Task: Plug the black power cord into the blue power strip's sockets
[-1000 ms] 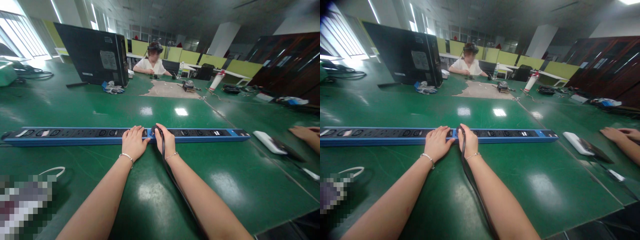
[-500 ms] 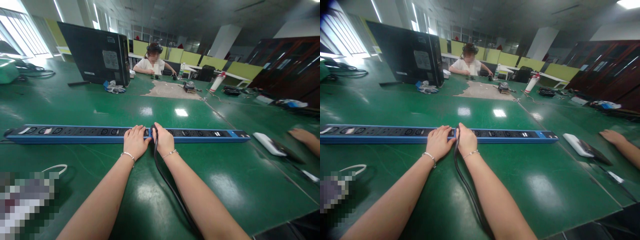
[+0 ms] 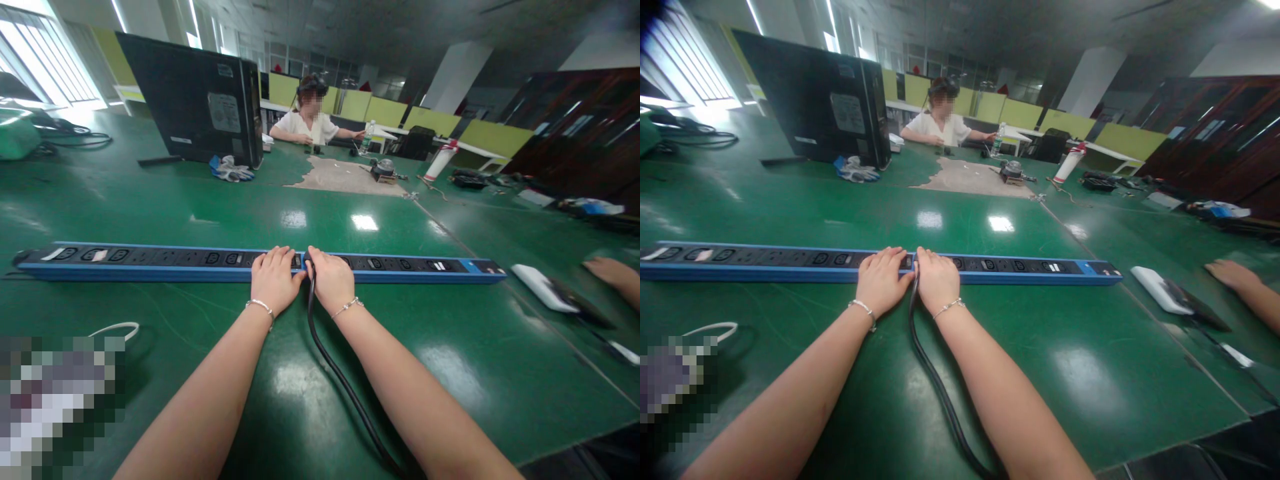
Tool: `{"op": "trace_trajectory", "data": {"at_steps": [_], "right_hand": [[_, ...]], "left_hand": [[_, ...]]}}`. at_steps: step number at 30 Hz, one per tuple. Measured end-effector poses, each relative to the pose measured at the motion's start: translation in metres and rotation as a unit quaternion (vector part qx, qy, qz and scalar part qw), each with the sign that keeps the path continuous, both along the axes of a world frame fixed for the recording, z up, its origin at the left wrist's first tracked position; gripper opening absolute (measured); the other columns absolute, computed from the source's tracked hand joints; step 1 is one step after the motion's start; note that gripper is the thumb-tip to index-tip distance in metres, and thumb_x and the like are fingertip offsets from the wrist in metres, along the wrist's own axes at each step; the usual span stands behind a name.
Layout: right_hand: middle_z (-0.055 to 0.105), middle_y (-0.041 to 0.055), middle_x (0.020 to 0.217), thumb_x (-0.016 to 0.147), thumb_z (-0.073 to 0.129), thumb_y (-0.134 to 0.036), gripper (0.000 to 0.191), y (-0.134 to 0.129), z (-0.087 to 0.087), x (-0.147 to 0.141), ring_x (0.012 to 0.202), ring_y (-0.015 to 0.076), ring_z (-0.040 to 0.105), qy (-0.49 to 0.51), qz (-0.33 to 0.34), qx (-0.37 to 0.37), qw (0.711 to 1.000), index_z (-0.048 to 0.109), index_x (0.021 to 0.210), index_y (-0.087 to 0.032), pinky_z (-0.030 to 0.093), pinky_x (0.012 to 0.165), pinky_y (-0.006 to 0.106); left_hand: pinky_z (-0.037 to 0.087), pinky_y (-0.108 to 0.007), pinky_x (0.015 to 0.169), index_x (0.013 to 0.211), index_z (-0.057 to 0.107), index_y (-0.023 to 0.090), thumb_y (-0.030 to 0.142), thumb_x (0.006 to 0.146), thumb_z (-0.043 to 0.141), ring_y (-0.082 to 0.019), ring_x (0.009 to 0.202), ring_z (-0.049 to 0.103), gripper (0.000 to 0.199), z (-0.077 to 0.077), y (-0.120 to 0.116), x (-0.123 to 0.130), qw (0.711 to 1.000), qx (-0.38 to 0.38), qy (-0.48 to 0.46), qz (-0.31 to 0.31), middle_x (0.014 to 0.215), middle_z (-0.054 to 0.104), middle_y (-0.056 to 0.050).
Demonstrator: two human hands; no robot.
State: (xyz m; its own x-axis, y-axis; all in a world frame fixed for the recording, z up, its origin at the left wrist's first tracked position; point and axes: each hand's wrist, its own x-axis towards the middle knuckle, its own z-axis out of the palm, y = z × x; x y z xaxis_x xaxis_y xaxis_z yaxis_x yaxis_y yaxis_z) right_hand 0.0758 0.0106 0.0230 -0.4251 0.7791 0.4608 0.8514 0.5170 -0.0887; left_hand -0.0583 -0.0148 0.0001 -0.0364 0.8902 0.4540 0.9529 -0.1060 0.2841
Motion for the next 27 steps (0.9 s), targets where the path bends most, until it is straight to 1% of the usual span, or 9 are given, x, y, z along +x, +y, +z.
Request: {"op": "trace_trajectory", "data": {"at_steps": [2, 5, 9, 12, 15, 17, 21, 23, 27], "right_hand": [[0.061, 0.0168, 0.120, 0.093, 0.033, -0.022, 0.039, -0.003, 0.000, 0.001, 0.108, 0.0235, 0.059, -0.021, 0.020, 0.003, 1.000, 0.052, 0.125, -0.010, 0.044, 0.093, 0.036], [0.058, 0.0173, 0.124, 0.090, 0.035, -0.017, 0.041, -0.006, -0.001, 0.004, 0.114, 0.0227, 0.056, -0.036, 0.041, -0.002, 0.999, 0.049, 0.128, -0.008, 0.042, 0.095, 0.036], [0.053, 0.0129, 0.131, 0.087, 0.040, -0.015, 0.046, -0.004, -0.004, 0.014, 0.118, 0.0199, 0.052, -0.010, 0.071, -0.031, 0.997, 0.043, 0.133, -0.012, 0.041, 0.098, 0.036], [0.052, 0.0097, 0.133, 0.084, 0.046, -0.019, 0.054, 0.001, -0.009, 0.029, 0.123, 0.0191, 0.048, 0.032, 0.081, -0.061, 0.994, 0.038, 0.137, -0.015, 0.039, 0.101, 0.036], [0.052, 0.0116, 0.132, 0.082, 0.049, -0.020, 0.056, 0.004, -0.018, 0.049, 0.127, 0.0212, 0.043, 0.061, 0.057, -0.064, 0.994, 0.038, 0.137, -0.013, 0.036, 0.104, 0.039], [0.050, 0.0104, 0.135, 0.082, 0.049, -0.019, 0.055, 0.005, -0.024, 0.061, 0.128, 0.0222, 0.041, 0.063, 0.048, -0.050, 0.996, 0.040, 0.136, -0.015, 0.034, 0.105, 0.042], [0.047, 0.0051, 0.138, 0.081, 0.047, -0.016, 0.051, 0.003, -0.032, 0.076, 0.130, 0.0216, 0.038, 0.045, 0.062, -0.021, 0.997, 0.045, 0.132, -0.019, 0.027, 0.109, 0.043], [0.046, 0.0042, 0.139, 0.081, 0.047, -0.015, 0.050, 0.002, -0.034, 0.077, 0.130, 0.0214, 0.037, 0.043, 0.065, -0.013, 0.997, 0.046, 0.131, -0.019, 0.025, 0.109, 0.043], [0.047, 0.0041, 0.138, 0.081, 0.047, -0.016, 0.049, 0.002, -0.035, 0.076, 0.130, 0.0211, 0.037, 0.052, 0.063, -0.013, 0.997, 0.048, 0.129, -0.019, 0.024, 0.109, 0.043]], "left_hand": [[0.026, -0.043, 0.105, 0.122, 0.052, 0.020, 0.041, 0.081, 0.047, -0.025, 0.127, 0.041, 0.046, 0.000, 0.000, 0.001, 1.000, -0.004, 0.000, 0.000, 0.132, 0.054, -0.008], [0.026, -0.044, 0.105, 0.123, 0.051, 0.020, 0.042, 0.082, 0.047, -0.026, 0.128, 0.040, 0.047, 0.001, 0.000, 0.001, 1.000, -0.009, 0.001, 0.003, 0.133, 0.053, -0.009], [0.031, -0.043, 0.104, 0.127, 0.048, 0.020, 0.037, 0.083, 0.046, -0.024, 0.123, 0.046, 0.048, 0.006, 0.003, -0.004, 0.999, -0.020, -0.035, 0.003, 0.130, 0.055, -0.008], [0.036, -0.036, 0.102, 0.123, 0.052, 0.020, 0.032, 0.084, 0.042, -0.019, 0.117, 0.050, 0.042, 0.016, 0.006, -0.010, 0.995, -0.011, -0.102, -0.013, 0.124, 0.059, -0.007], [0.041, -0.032, 0.097, 0.112, 0.062, 0.020, 0.033, 0.086, 0.038, -0.018, 0.106, 0.056, 0.038, 0.030, 0.008, -0.009, 0.992, -0.006, -0.127, -0.014, 0.110, 0.065, -0.007], [0.044, -0.032, 0.093, 0.108, 0.065, 0.022, 0.038, 0.087, 0.036, -0.018, 0.100, 0.060, 0.039, 0.042, 0.011, -0.003, 0.994, -0.037, -0.099, -0.019, 0.104, 0.067, -0.006], [0.049, -0.035, 0.082, 0.102, 0.068, 0.025, 0.047, 0.084, 0.039, -0.022, 0.090, 0.064, 0.040, 0.061, 0.023, 0.019, 0.987, -0.161, 0.000, -0.025, 0.097, 0.071, -0.006], [0.050, -0.035, 0.078, 0.095, 0.070, 0.022, 0.042, 0.083, 0.042, -0.023, 0.086, 0.066, 0.036, 0.067, 0.029, 0.029, 0.981, -0.190, 0.046, -0.009, 0.092, 0.072, -0.009], [0.050, -0.034, 0.075, 0.091, 0.069, 0.017, 0.031, 0.081, 0.040, -0.024, 0.085, 0.066, 0.033, 0.070, 0.034, 0.039, 0.976, -0.193, 0.097, 0.016, 0.090, 0.072, -0.013]]}}
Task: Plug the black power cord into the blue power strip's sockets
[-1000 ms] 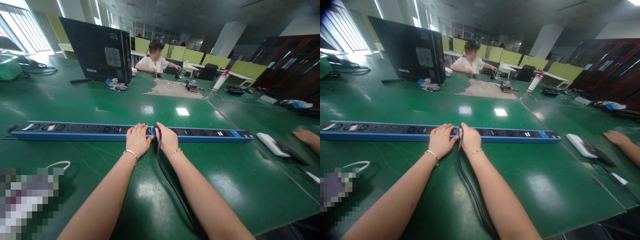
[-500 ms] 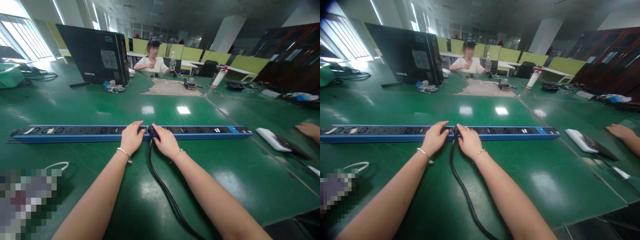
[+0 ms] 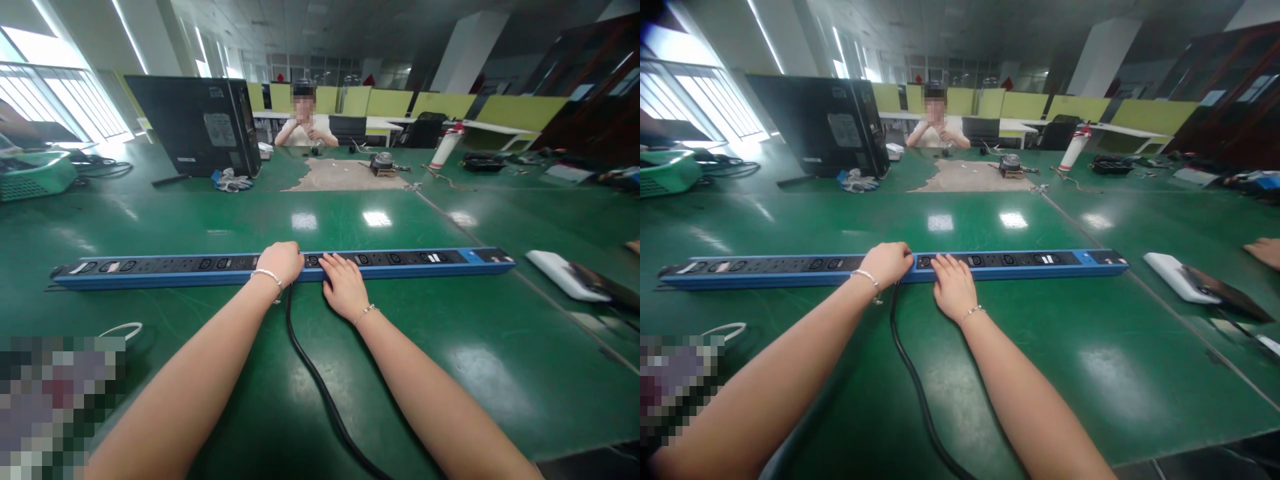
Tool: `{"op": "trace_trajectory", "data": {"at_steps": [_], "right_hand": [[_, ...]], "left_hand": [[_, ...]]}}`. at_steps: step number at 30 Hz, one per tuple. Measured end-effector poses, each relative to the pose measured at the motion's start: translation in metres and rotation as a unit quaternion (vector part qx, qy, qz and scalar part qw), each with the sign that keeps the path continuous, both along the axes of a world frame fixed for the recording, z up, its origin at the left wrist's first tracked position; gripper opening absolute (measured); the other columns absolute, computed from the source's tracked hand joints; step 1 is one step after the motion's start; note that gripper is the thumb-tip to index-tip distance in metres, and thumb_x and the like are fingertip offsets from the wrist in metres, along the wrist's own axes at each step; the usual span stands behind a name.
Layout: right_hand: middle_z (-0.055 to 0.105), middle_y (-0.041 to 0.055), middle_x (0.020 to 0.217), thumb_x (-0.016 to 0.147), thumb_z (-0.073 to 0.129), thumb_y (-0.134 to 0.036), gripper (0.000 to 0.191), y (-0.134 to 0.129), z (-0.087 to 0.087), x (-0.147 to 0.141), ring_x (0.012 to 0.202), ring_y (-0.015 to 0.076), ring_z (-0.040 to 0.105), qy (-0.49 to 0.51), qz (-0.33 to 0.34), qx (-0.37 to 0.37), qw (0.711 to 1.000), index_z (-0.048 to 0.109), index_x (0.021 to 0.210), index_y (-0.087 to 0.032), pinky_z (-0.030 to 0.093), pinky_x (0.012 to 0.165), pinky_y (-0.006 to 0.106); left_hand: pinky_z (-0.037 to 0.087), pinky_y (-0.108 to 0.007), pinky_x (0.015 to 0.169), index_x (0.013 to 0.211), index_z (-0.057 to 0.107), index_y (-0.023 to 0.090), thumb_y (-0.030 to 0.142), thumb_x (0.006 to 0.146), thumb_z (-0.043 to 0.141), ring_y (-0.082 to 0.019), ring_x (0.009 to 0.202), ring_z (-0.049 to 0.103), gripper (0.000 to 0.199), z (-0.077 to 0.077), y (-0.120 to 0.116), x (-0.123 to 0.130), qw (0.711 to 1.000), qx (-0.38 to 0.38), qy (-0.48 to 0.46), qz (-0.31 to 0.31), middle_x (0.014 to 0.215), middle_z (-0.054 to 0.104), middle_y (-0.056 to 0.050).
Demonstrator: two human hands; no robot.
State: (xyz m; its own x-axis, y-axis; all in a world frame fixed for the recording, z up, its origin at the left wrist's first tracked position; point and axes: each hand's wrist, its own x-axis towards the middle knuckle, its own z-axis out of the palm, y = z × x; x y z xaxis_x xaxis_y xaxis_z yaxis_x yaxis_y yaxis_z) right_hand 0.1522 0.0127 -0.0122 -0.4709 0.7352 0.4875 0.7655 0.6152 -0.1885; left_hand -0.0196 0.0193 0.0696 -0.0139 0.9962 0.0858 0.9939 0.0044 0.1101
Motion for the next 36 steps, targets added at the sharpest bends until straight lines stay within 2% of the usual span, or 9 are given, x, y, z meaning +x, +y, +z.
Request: {"op": "trace_trajectory", "data": {"at_steps": [8, 14, 16, 20, 23, 26, 30, 33, 36], "right_hand": [[0.048, 0.0034, 0.138, 0.081, 0.047, -0.017, 0.048, 0.001, 0.000, -0.001, 0.129, 0.0207, 0.037, 0.009, -0.005, -0.011, 1.000, 0.050, 0.128, -0.019, 0.024, 0.109, 0.042], [0.048, 0.0029, 0.137, 0.080, 0.047, -0.016, 0.048, 0.002, -0.001, -0.001, 0.129, 0.0201, 0.037, 0.017, -0.004, -0.012, 1.000, 0.050, 0.128, -0.020, 0.024, 0.109, 0.041], [0.048, 0.0031, 0.137, 0.080, 0.047, -0.016, 0.048, 0.002, -0.001, -0.001, 0.129, 0.0200, 0.037, 0.019, -0.004, -0.012, 1.000, 0.050, 0.127, -0.020, 0.024, 0.109, 0.042], [0.048, 0.0030, 0.138, 0.080, 0.046, -0.016, 0.048, 0.002, -0.001, -0.001, 0.129, 0.0202, 0.037, 0.015, -0.003, -0.014, 1.000, 0.050, 0.128, -0.020, 0.024, 0.109, 0.042], [0.048, 0.0030, 0.138, 0.080, 0.047, -0.017, 0.049, 0.001, -0.001, 0.000, 0.130, 0.0205, 0.037, 0.012, -0.003, -0.015, 1.000, 0.049, 0.128, -0.020, 0.024, 0.109, 0.042], [0.048, 0.0029, 0.138, 0.080, 0.048, -0.017, 0.049, 0.001, 0.000, 0.000, 0.129, 0.0205, 0.037, 0.013, -0.002, -0.014, 1.000, 0.050, 0.128, -0.020, 0.024, 0.109, 0.042], [0.049, 0.0026, 0.137, 0.080, 0.048, -0.017, 0.047, 0.001, 0.001, -0.001, 0.128, 0.0207, 0.039, 0.022, -0.007, -0.016, 1.000, 0.051, 0.126, -0.020, 0.025, 0.109, 0.042], [0.049, 0.0020, 0.136, 0.080, 0.048, -0.018, 0.046, 0.002, 0.001, -0.001, 0.128, 0.0210, 0.039, 0.026, -0.010, -0.016, 1.000, 0.052, 0.126, -0.020, 0.026, 0.109, 0.042], [0.050, 0.0017, 0.136, 0.080, 0.048, -0.018, 0.046, 0.002, 0.001, -0.001, 0.128, 0.0210, 0.039, 0.024, -0.006, -0.015, 1.000, 0.052, 0.126, -0.021, 0.026, 0.108, 0.042]], "left_hand": [[0.051, -0.035, 0.074, 0.094, 0.063, 0.012, 0.021, 0.084, 0.034, -0.025, 0.085, 0.066, 0.032, -0.001, -0.011, 0.015, 0.998, 0.009, 0.058, 0.009, 0.085, 0.070, -0.015], [0.050, -0.034, 0.074, 0.097, 0.061, 0.011, 0.015, 0.084, 0.033, -0.025, 0.086, 0.066, 0.031, -0.003, -0.013, 0.021, 0.998, -0.005, 0.061, 0.006, 0.088, 0.069, -0.016], [0.050, -0.035, 0.076, 0.100, 0.060, 0.012, 0.018, 0.086, 0.032, -0.024, 0.086, 0.066, 0.032, 0.007, -0.015, 0.021, 0.999, 0.011, 0.051, 0.008, 0.088, 0.069, -0.015], [0.048, -0.034, 0.079, 0.114, 0.053, 0.016, 0.031, 0.090, 0.032, -0.022, 0.087, 0.065, 0.035, 0.049, -0.024, 0.011, 0.992, 0.120, -0.023, 0.032, 0.091, 0.069, -0.011], [0.048, -0.035, 0.079, 0.114, 0.052, 0.015, 0.037, 0.086, 0.041, -0.024, 0.089, 0.064, 0.038, 0.068, -0.026, -0.019, 0.986, 0.121, -0.048, 0.108, 0.092, 0.069, -0.012], [0.048, -0.038, 0.079, 0.102, 0.059, 0.016, 0.038, 0.083, 0.042, -0.028, 0.091, 0.063, 0.033, 0.057, -0.024, -0.063, 0.985, 0.054, -0.027, 0.162, 0.093, 0.069, -0.014], [0.047, -0.038, 0.079, 0.100, 0.060, 0.019, 0.040, 0.083, 0.040, -0.028, 0.092, 0.063, 0.034, 0.024, -0.027, -0.108, 0.988, -0.029, 0.005, 0.154, 0.093, 0.069, -0.013], [0.047, -0.036, 0.077, 0.103, 0.060, 0.021, 0.041, 0.084, 0.038, -0.027, 0.089, 0.064, 0.036, 0.011, -0.032, -0.118, 0.989, -0.049, 0.022, 0.137, 0.092, 0.069, -0.011], [0.047, -0.035, 0.075, 0.104, 0.060, 0.022, 0.043, 0.084, 0.037, -0.026, 0.086, 0.064, 0.037, 0.010, -0.033, -0.118, 0.990, -0.050, 0.031, 0.131, 0.090, 0.070, -0.009]]}}
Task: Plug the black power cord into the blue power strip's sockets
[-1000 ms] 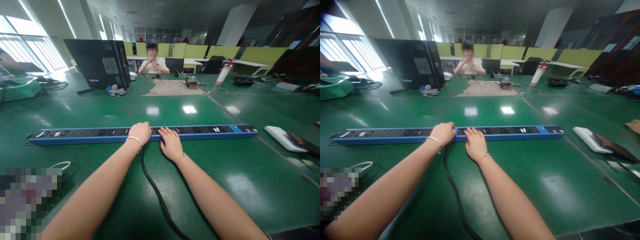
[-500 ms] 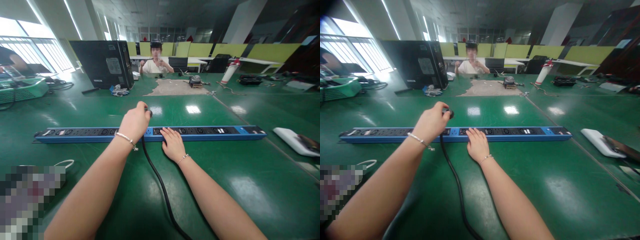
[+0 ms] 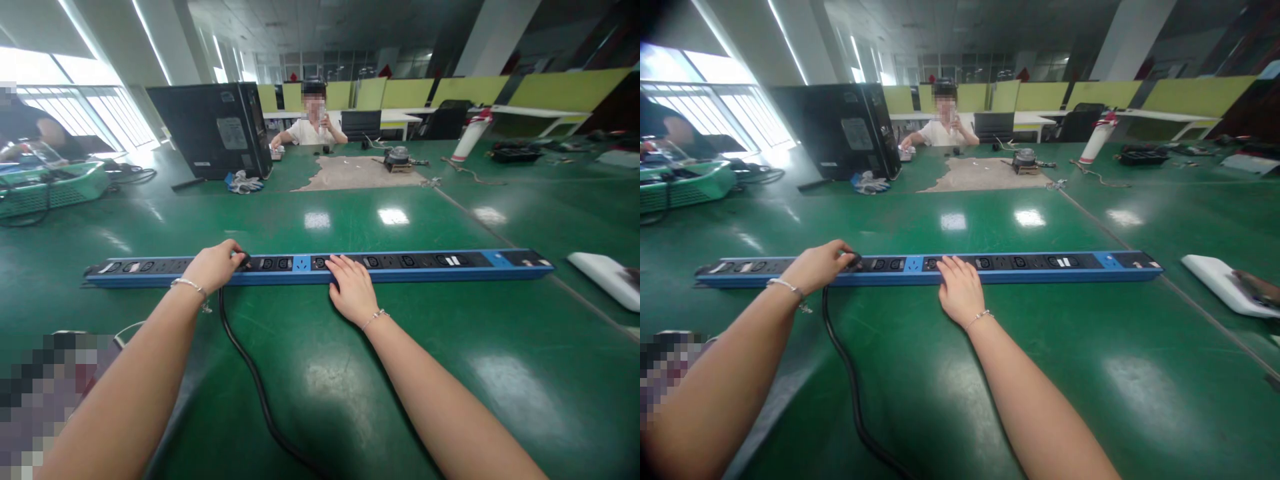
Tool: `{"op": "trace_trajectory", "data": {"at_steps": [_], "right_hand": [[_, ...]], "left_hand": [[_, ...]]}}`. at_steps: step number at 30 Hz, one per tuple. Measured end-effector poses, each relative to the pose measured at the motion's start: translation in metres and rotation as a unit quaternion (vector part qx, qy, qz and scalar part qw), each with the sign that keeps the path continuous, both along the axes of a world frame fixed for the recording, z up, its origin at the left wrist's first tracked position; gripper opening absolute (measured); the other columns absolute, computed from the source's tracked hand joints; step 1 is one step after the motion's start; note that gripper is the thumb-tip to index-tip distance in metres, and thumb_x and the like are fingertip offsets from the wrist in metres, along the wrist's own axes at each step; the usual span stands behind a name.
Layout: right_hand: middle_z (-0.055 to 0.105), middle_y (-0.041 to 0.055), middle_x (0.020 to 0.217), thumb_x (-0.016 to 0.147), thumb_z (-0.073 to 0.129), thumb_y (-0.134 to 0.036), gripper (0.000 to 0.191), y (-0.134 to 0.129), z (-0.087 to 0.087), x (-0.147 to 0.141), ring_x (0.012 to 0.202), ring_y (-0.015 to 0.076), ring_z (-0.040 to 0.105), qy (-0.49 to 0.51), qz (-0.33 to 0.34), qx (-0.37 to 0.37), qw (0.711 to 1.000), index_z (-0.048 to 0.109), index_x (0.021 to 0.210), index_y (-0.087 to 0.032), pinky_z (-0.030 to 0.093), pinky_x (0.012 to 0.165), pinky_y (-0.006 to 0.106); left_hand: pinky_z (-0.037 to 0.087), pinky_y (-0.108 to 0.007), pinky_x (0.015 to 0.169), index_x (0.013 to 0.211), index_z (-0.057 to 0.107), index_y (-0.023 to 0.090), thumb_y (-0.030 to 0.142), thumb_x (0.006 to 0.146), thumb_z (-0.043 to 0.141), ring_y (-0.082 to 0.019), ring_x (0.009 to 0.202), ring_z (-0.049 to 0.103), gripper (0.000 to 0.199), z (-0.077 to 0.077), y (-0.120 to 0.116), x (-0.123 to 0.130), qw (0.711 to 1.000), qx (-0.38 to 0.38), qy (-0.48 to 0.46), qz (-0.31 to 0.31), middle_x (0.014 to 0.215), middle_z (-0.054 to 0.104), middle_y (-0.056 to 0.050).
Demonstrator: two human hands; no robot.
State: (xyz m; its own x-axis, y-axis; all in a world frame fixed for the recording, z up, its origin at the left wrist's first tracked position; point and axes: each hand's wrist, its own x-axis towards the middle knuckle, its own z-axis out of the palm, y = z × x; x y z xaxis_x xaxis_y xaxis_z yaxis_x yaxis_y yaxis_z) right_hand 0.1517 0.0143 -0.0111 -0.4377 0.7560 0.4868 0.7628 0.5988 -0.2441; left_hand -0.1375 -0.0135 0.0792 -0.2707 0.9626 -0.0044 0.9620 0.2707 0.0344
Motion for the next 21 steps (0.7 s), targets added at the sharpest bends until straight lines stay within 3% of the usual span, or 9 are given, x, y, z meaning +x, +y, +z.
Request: {"op": "trace_trajectory", "data": {"at_steps": [10, 21], "right_hand": [[0.050, 0.0039, 0.136, 0.080, 0.048, -0.018, 0.047, -0.001, 0.001, 0.000, 0.128, 0.0206, 0.038, 0.004, 0.005, -0.004, 1.000, 0.051, 0.126, -0.022, 0.026, 0.108, 0.043], [0.049, 0.0049, 0.136, 0.080, 0.048, -0.018, 0.046, -0.001, 0.002, 0.000, 0.129, 0.0216, 0.038, 0.007, 0.007, -0.016, 1.000, 0.051, 0.126, -0.021, 0.027, 0.108, 0.045]], "left_hand": [[0.047, -0.034, 0.072, 0.104, 0.059, 0.020, 0.042, 0.084, 0.034, -0.027, 0.085, 0.065, 0.039, -0.006, -0.002, 0.006, 1.000, 0.009, 0.019, 0.011, 0.087, 0.070, -0.011], [0.046, -0.033, 0.069, 0.105, 0.053, 0.018, 0.036, 0.085, 0.031, -0.026, 0.081, 0.066, 0.035, -0.005, 0.001, 0.023, 0.997, -0.038, 0.061, -0.024, 0.086, 0.069, -0.014]]}}
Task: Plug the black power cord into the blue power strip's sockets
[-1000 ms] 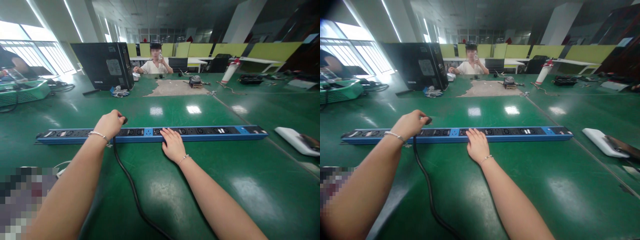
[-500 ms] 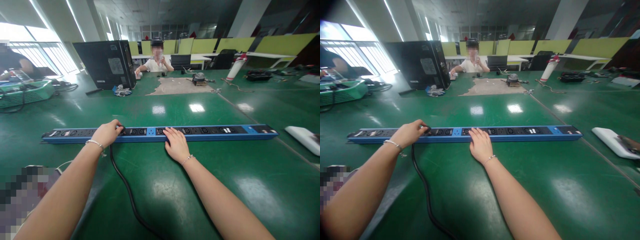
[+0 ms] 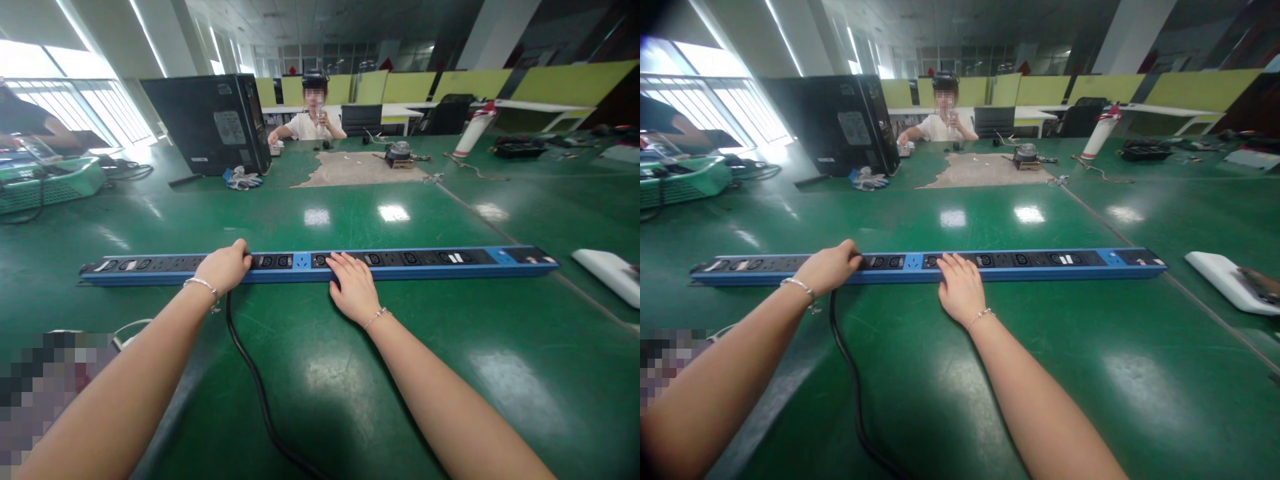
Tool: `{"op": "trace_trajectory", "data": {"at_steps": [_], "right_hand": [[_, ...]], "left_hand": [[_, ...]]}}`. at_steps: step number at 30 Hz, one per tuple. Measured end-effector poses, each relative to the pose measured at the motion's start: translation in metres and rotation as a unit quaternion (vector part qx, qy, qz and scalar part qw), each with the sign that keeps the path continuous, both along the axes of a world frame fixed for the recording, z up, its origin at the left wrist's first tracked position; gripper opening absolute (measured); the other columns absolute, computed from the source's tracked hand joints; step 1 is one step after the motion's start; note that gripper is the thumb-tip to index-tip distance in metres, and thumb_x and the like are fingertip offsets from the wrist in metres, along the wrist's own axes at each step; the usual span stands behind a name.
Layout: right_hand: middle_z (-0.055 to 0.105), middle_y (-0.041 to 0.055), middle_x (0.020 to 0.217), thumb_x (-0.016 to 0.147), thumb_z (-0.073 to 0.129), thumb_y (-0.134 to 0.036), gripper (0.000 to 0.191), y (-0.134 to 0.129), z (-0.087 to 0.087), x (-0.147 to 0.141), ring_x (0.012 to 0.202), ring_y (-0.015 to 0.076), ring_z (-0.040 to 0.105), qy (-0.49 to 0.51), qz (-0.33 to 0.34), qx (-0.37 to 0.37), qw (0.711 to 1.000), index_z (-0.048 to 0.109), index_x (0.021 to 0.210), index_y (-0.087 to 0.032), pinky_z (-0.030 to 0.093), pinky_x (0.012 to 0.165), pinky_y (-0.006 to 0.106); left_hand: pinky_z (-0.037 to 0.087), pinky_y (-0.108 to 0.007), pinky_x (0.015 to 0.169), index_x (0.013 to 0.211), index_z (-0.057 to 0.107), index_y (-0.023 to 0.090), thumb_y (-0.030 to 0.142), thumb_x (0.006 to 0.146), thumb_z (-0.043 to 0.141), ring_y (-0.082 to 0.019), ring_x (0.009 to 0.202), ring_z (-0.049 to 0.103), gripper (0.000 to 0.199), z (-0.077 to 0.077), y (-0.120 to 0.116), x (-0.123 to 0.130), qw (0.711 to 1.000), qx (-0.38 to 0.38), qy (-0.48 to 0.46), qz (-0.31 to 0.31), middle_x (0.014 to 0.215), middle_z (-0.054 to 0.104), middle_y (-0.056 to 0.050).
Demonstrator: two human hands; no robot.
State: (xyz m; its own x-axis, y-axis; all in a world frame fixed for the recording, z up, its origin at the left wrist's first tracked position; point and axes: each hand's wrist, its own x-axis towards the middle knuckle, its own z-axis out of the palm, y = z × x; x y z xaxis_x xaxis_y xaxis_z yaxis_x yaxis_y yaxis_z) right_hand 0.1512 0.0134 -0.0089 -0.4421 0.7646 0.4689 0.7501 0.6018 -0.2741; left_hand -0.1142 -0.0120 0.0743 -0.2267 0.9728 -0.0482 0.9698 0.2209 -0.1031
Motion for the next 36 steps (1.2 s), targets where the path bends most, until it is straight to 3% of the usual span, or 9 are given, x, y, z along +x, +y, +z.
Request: {"op": "trace_trajectory", "data": {"at_steps": [12, 15, 18, 20, 22, 28, 36], "right_hand": [[0.050, 0.0037, 0.136, 0.080, 0.047, -0.018, 0.046, 0.001, 0.000, -0.001, 0.128, 0.0222, 0.039, 0.000, -0.002, 0.000, 1.000, 0.052, 0.125, -0.019, 0.026, 0.108, 0.044], [0.051, 0.0039, 0.135, 0.080, 0.047, -0.016, 0.045, 0.002, -0.001, -0.001, 0.128, 0.0215, 0.040, 0.010, -0.003, 0.002, 1.000, 0.053, 0.124, -0.020, 0.026, 0.109, 0.044], [0.051, 0.0039, 0.135, 0.080, 0.047, -0.016, 0.045, 0.001, -0.001, -0.001, 0.128, 0.0209, 0.039, 0.013, -0.002, 0.002, 1.000, 0.053, 0.124, -0.021, 0.026, 0.109, 0.044], [0.051, 0.0038, 0.135, 0.080, 0.046, -0.017, 0.045, 0.001, 0.000, -0.002, 0.128, 0.0210, 0.039, 0.012, -0.003, 0.000, 1.000, 0.053, 0.125, -0.021, 0.025, 0.110, 0.044], [0.051, 0.0039, 0.135, 0.080, 0.046, -0.017, 0.046, 0.002, -0.001, -0.002, 0.128, 0.0211, 0.039, 0.013, -0.005, -0.003, 1.000, 0.053, 0.125, -0.021, 0.025, 0.110, 0.044], [0.050, 0.0038, 0.135, 0.080, 0.046, -0.016, 0.047, 0.001, -0.001, -0.001, 0.129, 0.0205, 0.038, 0.015, -0.001, -0.005, 1.000, 0.051, 0.127, -0.022, 0.025, 0.109, 0.044], [0.050, 0.0035, 0.135, 0.080, 0.047, -0.017, 0.046, 0.001, 0.000, -0.001, 0.128, 0.0205, 0.038, 0.023, 0.001, -0.010, 1.000, 0.052, 0.126, -0.022, 0.026, 0.109, 0.044]], "left_hand": [[0.046, -0.033, 0.069, 0.106, 0.050, 0.017, 0.035, 0.087, 0.027, -0.025, 0.082, 0.066, 0.035, -0.002, -0.005, 0.004, 1.000, 0.004, 0.020, -0.013, 0.086, 0.069, -0.013], [0.047, -0.034, 0.071, 0.106, 0.051, 0.017, 0.035, 0.086, 0.029, -0.026, 0.083, 0.066, 0.035, 0.007, -0.010, 0.008, 0.999, 0.032, 0.002, 0.014, 0.086, 0.069, -0.013], [0.047, -0.036, 0.073, 0.108, 0.050, 0.018, 0.039, 0.087, 0.031, -0.027, 0.085, 0.065, 0.036, 0.025, -0.015, 0.017, 0.992, 0.115, -0.025, 0.048, 0.090, 0.069, -0.013], [0.047, -0.035, 0.074, 0.107, 0.051, 0.020, 0.041, 0.086, 0.033, -0.026, 0.087, 0.064, 0.034, 0.036, -0.015, 0.026, 0.985, 0.161, -0.058, 0.040, 0.092, 0.068, -0.010], [0.047, -0.032, 0.074, 0.103, 0.053, 0.021, 0.041, 0.085, 0.037, -0.023, 0.085, 0.065, 0.031, 0.040, -0.012, 0.037, 0.982, 0.159, -0.105, 0.009, 0.092, 0.068, -0.008], [0.047, -0.029, 0.070, 0.094, 0.056, 0.020, 0.038, 0.082, 0.042, -0.018, 0.071, 0.065, 0.025, 0.020, 0.010, 0.070, 0.977, 0.080, -0.191, -0.049, 0.081, 0.069, -0.005], [0.048, -0.031, 0.071, 0.090, 0.058, 0.020, 0.034, 0.078, 0.043, -0.021, 0.077, 0.066, 0.023, 0.008, 0.030, 0.085, 0.985, 0.058, -0.158, -0.047, 0.084, 0.070, -0.009]]}}
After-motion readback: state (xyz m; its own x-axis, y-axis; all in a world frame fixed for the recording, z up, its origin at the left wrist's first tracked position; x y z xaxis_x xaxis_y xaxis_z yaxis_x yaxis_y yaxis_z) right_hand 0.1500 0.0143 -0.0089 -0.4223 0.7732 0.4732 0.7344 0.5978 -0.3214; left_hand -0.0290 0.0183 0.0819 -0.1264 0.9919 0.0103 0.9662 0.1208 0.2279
